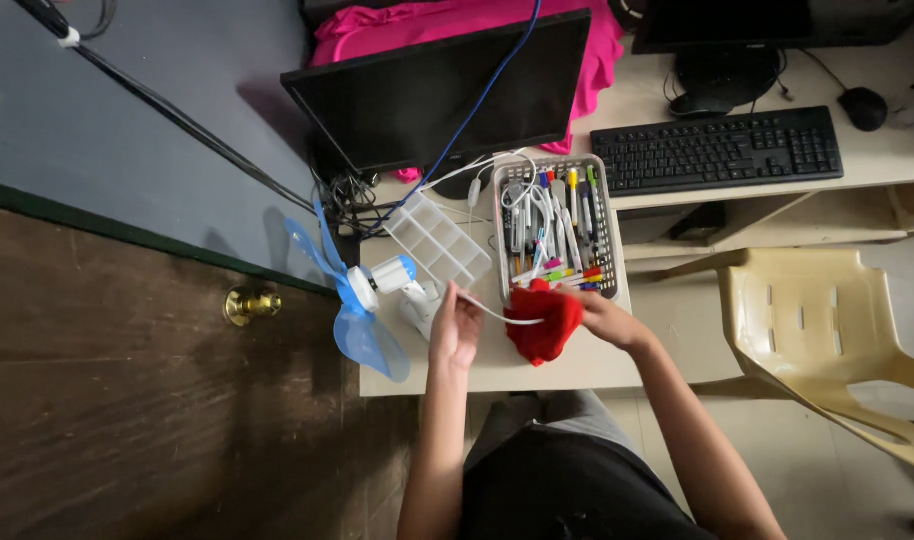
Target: The person cleans a small blue and white fan using a red cloth, wiping the blades and the body. They then move to a nearby desk to pick up a small box and a duster, returning to the fan to continue cleaning.
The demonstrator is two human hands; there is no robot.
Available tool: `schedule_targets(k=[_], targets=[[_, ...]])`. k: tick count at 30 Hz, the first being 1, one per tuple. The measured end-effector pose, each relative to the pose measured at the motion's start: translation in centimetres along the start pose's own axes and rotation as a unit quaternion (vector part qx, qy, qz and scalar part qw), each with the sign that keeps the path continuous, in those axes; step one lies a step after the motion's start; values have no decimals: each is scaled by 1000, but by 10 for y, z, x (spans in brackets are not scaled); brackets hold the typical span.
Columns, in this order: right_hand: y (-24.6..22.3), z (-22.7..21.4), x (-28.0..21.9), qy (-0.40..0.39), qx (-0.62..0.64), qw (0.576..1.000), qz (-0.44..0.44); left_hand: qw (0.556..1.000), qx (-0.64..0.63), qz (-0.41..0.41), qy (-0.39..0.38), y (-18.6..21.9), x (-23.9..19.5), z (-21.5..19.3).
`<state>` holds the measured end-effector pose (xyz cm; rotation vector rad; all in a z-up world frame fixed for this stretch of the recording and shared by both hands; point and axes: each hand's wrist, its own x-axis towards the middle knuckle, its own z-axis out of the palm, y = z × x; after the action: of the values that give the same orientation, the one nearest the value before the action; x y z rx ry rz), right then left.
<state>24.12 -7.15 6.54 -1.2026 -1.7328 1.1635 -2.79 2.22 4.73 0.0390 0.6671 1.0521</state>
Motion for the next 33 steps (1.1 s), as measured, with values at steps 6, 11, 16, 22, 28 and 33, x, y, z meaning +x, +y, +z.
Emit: schedule_targets(k=[6, 11, 16, 22, 28, 33], targets=[[18, 19, 31, -27, 127, 986, 108, 987, 150, 51, -29, -19, -6, -20], [58, 31, 53, -85, 31, 986, 139, 977, 209, 44, 19, -23, -5, -18], [76, 37, 65, -150, -47, 984, 80, 943, 310, 123, -2, -30, -2, -15], [-25, 46, 80, -146, 258, 861, 414, 880, 413, 231, -36, -38, -2, -5], [-1, 62, 60, -150, 243, 945, 158, 929, 319, 186, -15, -31, 5, -14], [-27, 47, 46, -89, 309, 919, 229, 948, 276, 153, 36, -30, 14, -22]])
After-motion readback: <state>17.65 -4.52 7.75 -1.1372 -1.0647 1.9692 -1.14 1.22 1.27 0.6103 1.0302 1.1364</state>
